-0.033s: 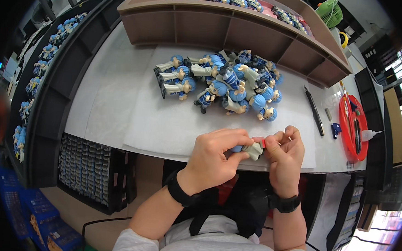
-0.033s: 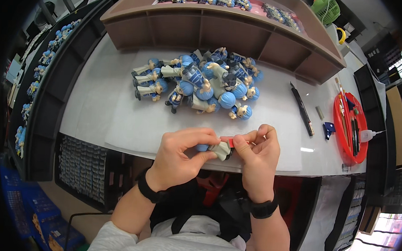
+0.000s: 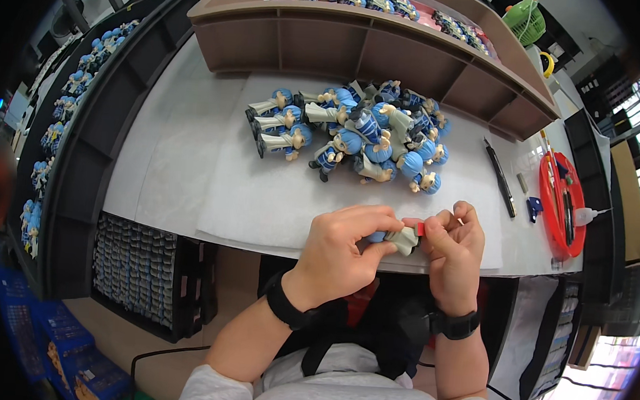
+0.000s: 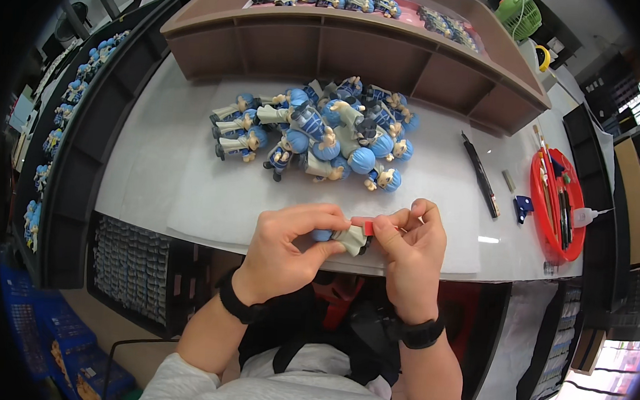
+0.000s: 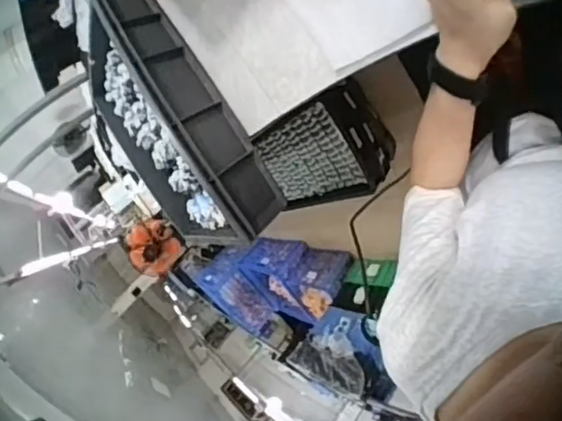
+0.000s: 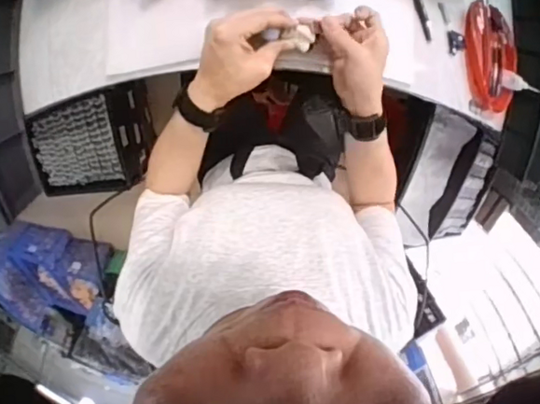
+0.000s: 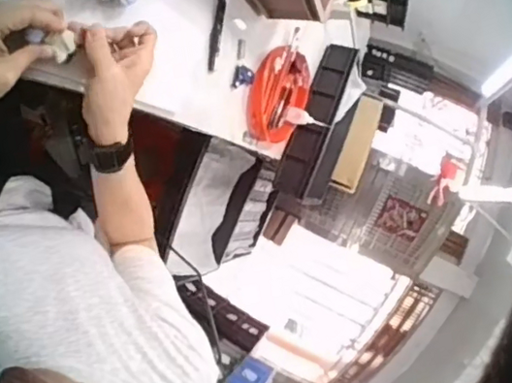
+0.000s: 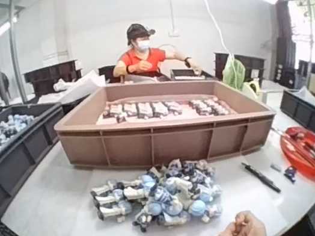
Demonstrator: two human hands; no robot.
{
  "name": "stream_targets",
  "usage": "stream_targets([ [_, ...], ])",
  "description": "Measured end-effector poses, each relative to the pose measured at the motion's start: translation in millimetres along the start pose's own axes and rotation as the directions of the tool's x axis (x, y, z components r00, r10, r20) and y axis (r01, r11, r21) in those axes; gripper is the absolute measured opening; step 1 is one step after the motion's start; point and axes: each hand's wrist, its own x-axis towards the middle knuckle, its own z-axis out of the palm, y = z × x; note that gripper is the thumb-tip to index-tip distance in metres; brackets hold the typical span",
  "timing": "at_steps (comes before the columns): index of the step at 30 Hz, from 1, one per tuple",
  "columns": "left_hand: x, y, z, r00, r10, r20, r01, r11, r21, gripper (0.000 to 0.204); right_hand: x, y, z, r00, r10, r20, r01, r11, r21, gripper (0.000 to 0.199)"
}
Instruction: The person assembles small blue and white figurines at a workbench. They pick up individual figurines, use a small red tool to rub or clean the surface, and then place the finished items into a brown tray. The process is repeated for multiple units throughout the clip.
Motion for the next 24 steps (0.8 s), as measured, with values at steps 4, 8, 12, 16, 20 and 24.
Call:
stream_targets([
  [4, 0, 0, -1, 0.999, 0.033, 0.006, -0.033, 0.999, 0.030, 0.028, -4, 11, -9, 0.967, -0.187, 0.172, 0.197, 0.979, -0.044, 0.031],
  [8, 1, 1, 0, 0.999, 0.033, 0.022, -0.034, 0.998, 0.047, 0.028, -6, 15, -3, 0.963, -0.243, 0.117, 0.259, 0.955, -0.147, 0.031],
  [12, -1, -1, -1, 0.999, 0.030, 0.024, -0.031, 0.998, 0.055, 0.029, -1, 8, -7, 0.996, -0.081, 0.022, 0.083, 0.994, -0.068, 0.031],
  [16, 0, 1, -5, 0.999, 0.006, 0.038, -0.007, 1.000, 0.020, 0.029, 4, -3, -16, 0.944, -0.305, -0.130, 0.249, 0.911, -0.329, 0.028],
  [20, 1, 2, -4, 1.000, 0.014, 0.023, -0.014, 1.000, 0.003, 0.029, 16, -16, -34, 0.942, -0.295, -0.160, 0.205, 0.883, -0.423, 0.021],
  [24, 1, 2, -3, 1.000, 0.010, 0.028, -0.010, 1.000, -0.010, 0.029, 16, -12, -44, 0.923, -0.377, -0.073, 0.210, 0.654, -0.727, 0.023],
])
